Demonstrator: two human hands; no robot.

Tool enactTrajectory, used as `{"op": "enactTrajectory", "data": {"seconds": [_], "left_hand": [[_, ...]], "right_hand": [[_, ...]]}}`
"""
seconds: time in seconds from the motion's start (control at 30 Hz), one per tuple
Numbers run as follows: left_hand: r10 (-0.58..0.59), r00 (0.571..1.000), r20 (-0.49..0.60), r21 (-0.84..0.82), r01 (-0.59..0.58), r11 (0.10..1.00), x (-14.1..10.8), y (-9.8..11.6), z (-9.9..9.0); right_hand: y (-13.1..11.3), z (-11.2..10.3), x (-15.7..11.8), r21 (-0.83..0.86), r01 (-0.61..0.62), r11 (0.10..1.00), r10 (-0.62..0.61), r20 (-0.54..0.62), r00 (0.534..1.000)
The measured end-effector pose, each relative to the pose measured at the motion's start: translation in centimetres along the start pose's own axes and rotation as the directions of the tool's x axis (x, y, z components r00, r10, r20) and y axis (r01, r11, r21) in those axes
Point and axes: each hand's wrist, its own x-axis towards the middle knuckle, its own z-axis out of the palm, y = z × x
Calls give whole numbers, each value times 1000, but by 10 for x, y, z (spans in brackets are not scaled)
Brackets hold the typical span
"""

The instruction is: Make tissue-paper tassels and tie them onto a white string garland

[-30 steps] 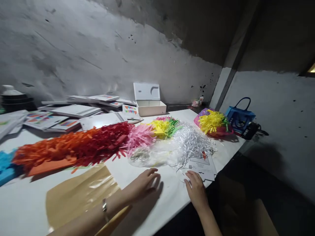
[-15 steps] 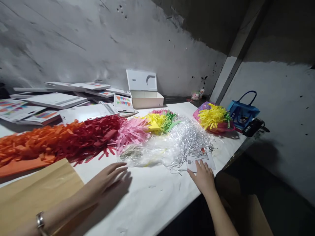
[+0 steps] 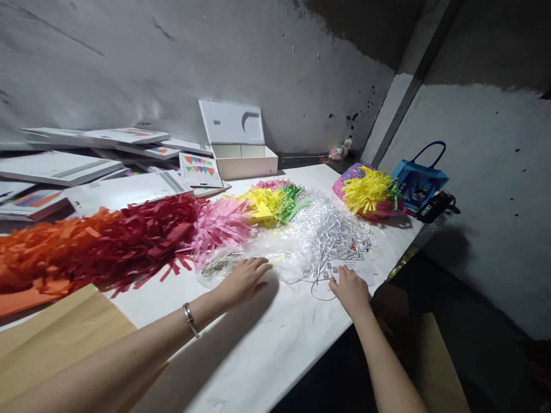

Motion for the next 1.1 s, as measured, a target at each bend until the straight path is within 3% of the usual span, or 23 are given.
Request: {"op": "enactTrajectory", "data": {"seconds": [0.23,0.47,0.7,0.93,1.1], "left_hand": [[-12,999,49,-62,15,998,-2,-15,-13],[4,999,51,-100,1,995,3,-16,-17],[25,999,48,-120,-19,993,-2,-19,-17],[23,998,51,-127,-17,992,-2,-20,-16],[15,999,48,-139,-9,990,-6,-22,-18]], "right_hand": [[28,-12,0,27,-29,999,28,30,999],[1,-2,3,62,-92,994,82,141,987],[-5,-12,11,47,-118,992,102,257,961],[-14,-22,11,25,8,1000,-14,246,969],[5,-35,5,17,70,997,-72,181,981]]}}
